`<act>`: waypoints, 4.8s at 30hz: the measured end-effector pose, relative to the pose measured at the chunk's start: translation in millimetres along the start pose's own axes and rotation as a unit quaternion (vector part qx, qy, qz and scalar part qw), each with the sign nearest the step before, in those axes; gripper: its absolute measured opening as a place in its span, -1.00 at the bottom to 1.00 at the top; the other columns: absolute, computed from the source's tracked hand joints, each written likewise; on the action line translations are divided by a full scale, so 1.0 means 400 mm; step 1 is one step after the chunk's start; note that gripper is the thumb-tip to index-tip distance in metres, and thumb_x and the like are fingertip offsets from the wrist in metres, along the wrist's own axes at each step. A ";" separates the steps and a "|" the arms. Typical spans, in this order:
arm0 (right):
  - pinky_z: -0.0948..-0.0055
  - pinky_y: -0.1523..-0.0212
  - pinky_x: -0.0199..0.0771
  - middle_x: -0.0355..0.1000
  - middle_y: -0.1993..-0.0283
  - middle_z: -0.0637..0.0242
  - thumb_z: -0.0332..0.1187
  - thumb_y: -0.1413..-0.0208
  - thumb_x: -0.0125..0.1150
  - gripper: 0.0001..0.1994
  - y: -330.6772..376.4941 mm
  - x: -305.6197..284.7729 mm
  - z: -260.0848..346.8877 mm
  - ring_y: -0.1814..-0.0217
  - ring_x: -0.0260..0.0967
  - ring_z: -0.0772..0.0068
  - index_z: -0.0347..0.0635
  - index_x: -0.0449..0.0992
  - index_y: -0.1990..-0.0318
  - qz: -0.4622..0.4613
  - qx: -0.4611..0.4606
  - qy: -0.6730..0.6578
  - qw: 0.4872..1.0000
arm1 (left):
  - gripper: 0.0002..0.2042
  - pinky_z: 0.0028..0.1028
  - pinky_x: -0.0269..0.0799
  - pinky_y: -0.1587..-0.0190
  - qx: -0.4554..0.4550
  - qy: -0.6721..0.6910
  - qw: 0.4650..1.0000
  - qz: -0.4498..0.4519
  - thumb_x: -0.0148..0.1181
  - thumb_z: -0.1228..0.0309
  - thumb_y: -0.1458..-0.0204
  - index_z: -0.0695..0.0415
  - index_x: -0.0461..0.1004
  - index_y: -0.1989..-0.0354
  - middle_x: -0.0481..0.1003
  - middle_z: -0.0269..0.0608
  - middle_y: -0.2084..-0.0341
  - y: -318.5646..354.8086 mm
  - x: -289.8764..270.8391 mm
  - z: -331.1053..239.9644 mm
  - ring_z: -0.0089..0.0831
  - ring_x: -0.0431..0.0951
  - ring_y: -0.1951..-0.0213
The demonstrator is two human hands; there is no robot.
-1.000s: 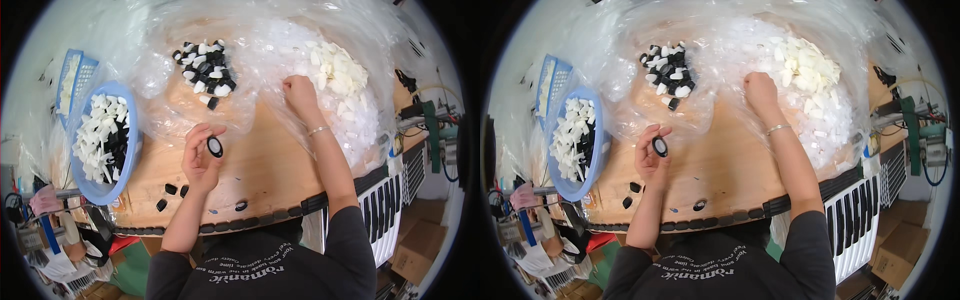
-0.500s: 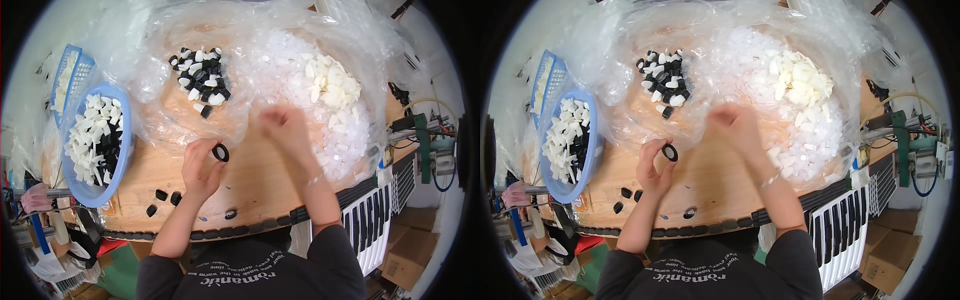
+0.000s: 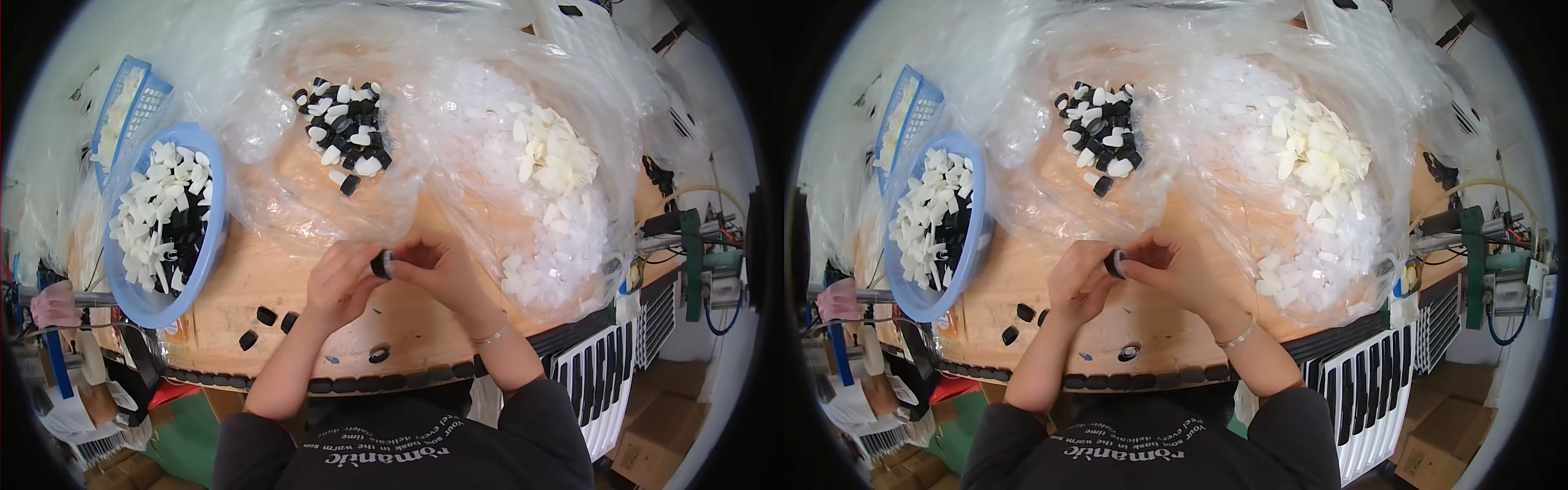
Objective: Assemble small white plastic inserts into black plastic bases at a workshop bench.
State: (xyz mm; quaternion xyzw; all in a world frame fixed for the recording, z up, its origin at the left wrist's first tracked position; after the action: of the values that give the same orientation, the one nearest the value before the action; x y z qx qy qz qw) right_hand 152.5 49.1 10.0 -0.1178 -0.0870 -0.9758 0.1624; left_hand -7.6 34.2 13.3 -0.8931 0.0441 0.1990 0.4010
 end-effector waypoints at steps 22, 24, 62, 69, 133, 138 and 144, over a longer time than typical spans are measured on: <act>0.60 0.26 0.50 0.49 0.20 0.29 -0.55 -0.07 0.25 -0.74 -0.028 -0.017 -0.047 0.25 0.47 0.55 -0.31 0.42 0.07 -0.015 -0.054 -0.027 0.998 | -0.70 -0.49 0.40 0.29 -0.194 0.067 0.978 -0.036 0.30 0.59 0.10 0.27 0.48 0.14 0.53 -0.17 0.37 0.002 -0.023 0.029 -0.45 0.48 0.37; 0.60 0.32 0.50 0.50 0.22 0.25 -0.58 -0.07 0.22 -0.74 -0.025 -0.014 -0.031 0.33 0.47 0.55 -0.34 0.41 0.07 -0.021 -0.058 -0.014 0.998 | -0.91 -0.60 0.31 0.39 -0.335 0.194 0.922 0.000 0.22 0.53 -0.04 0.28 0.53 0.31 0.51 -0.29 0.54 0.046 -0.018 0.075 -0.64 0.38 0.48; 0.32 0.25 0.43 0.45 0.24 0.14 -0.43 0.13 0.31 -0.84 -0.137 -0.449 0.077 0.34 0.43 0.21 -0.27 0.58 0.35 -0.244 -0.126 0.602 0.750 | -0.87 -0.31 0.44 0.40 -0.215 -0.014 0.930 0.298 0.21 0.58 0.13 0.25 0.51 0.35 0.46 -0.07 0.48 0.077 0.102 0.053 -0.15 0.51 0.48; 0.40 0.36 0.41 0.45 0.28 0.18 -0.49 0.14 0.29 -0.83 -0.109 -0.463 0.086 0.47 0.36 0.32 -0.30 0.55 0.32 -0.335 -0.157 0.539 0.757 | -0.68 -0.47 0.40 0.45 -0.268 0.043 0.933 0.235 0.33 0.54 0.14 0.22 0.47 0.15 0.46 -0.14 0.41 0.052 0.080 0.028 -0.31 0.48 0.52; 0.53 0.11 0.48 0.49 0.13 0.26 -0.52 -0.13 0.16 -0.81 -0.035 -0.012 -0.097 0.16 0.48 0.48 -0.32 0.48 0.09 0.037 -0.031 0.022 0.999 | -0.77 -0.57 0.35 0.18 -0.300 0.248 0.918 -0.082 0.13 0.78 0.07 0.25 0.46 0.23 0.43 -0.25 0.35 0.048 0.022 0.051 -0.54 0.42 0.32; 0.51 0.03 0.49 0.48 0.12 0.20 -0.50 -0.19 0.11 -0.78 -0.037 0.009 -0.098 0.11 0.48 0.46 -0.40 0.43 0.03 0.051 -0.054 -0.063 0.995 | -0.82 -0.57 0.38 0.15 -0.249 0.141 0.957 -0.044 0.08 0.79 0.01 0.27 0.42 0.26 0.43 -0.20 0.32 0.046 0.008 0.046 -0.50 0.47 0.27; 0.44 -0.01 0.51 0.42 0.00 0.19 -0.46 -0.20 0.09 -0.75 -0.037 0.019 -0.099 0.04 0.45 0.42 -0.39 0.43 0.01 0.063 -0.089 -0.059 0.992 | -0.83 -0.55 0.41 0.20 -0.237 0.120 0.962 -0.058 0.08 0.79 0.01 0.28 0.41 0.28 0.44 -0.17 0.34 0.055 0.005 0.044 -0.47 0.51 0.32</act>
State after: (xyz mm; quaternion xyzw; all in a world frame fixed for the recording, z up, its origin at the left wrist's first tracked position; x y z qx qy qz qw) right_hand 132.5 52.2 -27.9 -0.1943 -0.0019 -0.9588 0.2071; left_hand -16.8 32.6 -13.5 -0.9810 -0.0085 0.0712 0.1803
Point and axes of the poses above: each hand's wrist, its own y-axis away from the middle knuckle, its own x-axis out of the palm, z = x × y, the point moved 4 cm from there along -y, towards the middle knuckle
